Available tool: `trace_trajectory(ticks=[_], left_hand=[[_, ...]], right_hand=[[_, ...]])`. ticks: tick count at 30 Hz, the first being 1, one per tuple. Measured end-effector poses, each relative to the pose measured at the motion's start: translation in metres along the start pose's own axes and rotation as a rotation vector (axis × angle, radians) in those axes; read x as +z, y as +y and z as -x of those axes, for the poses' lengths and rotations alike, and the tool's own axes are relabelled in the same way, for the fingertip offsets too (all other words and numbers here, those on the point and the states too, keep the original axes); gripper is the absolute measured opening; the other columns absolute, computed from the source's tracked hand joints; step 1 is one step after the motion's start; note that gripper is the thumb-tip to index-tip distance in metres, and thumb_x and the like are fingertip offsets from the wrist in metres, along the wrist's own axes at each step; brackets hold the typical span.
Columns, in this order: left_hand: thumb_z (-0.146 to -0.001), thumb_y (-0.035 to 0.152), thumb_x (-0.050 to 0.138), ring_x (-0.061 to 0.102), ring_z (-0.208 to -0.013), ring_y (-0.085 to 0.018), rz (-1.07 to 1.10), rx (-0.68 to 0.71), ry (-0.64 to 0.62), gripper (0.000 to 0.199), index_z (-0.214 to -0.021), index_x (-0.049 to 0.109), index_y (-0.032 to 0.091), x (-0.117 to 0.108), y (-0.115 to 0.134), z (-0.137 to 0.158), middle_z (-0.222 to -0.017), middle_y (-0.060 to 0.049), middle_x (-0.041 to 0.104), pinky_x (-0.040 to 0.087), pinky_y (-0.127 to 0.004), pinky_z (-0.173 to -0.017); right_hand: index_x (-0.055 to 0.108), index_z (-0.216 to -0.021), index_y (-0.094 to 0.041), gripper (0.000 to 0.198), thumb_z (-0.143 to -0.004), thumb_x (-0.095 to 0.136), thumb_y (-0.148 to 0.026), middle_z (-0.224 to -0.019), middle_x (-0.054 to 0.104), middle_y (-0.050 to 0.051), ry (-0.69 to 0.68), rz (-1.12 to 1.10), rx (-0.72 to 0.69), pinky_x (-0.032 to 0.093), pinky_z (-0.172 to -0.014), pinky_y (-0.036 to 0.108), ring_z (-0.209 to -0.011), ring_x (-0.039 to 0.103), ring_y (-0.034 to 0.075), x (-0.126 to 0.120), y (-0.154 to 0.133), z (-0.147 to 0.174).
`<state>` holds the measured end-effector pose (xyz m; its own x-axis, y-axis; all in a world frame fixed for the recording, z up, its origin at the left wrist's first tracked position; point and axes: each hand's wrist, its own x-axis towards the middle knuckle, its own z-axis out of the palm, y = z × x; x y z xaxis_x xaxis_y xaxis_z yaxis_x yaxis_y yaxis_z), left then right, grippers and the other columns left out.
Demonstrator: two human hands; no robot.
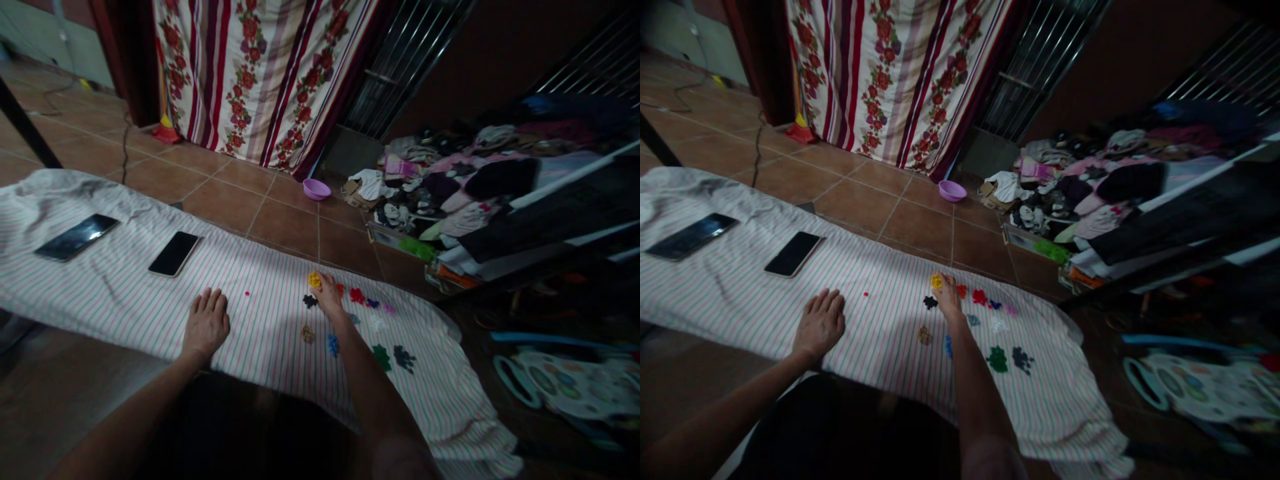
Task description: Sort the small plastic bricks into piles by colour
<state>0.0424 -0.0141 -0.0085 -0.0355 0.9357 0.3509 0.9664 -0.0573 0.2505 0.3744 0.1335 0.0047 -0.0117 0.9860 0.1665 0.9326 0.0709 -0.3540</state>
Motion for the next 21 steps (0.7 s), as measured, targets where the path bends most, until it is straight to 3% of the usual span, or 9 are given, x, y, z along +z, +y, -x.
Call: trace_trajectory(ticks=[4,12,21], left_hand=[[-0.086,0.022,0.042,0.047,-0.135,-0.036,-0.002,0.005,-0.005,0.041,-0.12,0.063,0.012,-0.002,0.001,-0.001,-0.133,-0.018,0.063,0.035,-0.052,-0.11],[-0.087,0.022,0.042,0.048,-0.134,-0.035,-0.054,0.02,-0.002,0.039,-0.12,0.062,0.013,-0.002,0.001,-0.001,-0.132,-0.016,0.064,0.036,-0.05,-0.11],[-0.088,0.022,0.042,0.049,-0.133,-0.036,-0.07,0.031,0.012,0.039,-0.12,0.062,0.011,-0.002,0.001,0.0,-0.132,-0.017,0.064,0.035,-0.05,-0.11]], right_hand=[[0.064,-0.128,-0.024,0.05,-0.079,0.066,-0.02,-0.119,0.061,0.009,-0.02,0.017,0.019,0.05,-0.091,0.032,-0.104,0.061,0.022,0.003,-0.001,-0.009],[0.066,-0.123,-0.023,0.046,-0.078,0.068,-0.024,-0.118,0.061,0.009,-0.028,0.062,0.054,0.049,-0.088,0.031,-0.101,0.063,0.021,0.001,-0.004,-0.011],[0.06,-0.131,-0.025,0.051,-0.081,0.068,-0.027,-0.136,0.058,0.009,-0.126,0.065,0.012,0.047,-0.094,0.032,-0.114,0.061,0.023,-0.008,-0.005,-0.02]])
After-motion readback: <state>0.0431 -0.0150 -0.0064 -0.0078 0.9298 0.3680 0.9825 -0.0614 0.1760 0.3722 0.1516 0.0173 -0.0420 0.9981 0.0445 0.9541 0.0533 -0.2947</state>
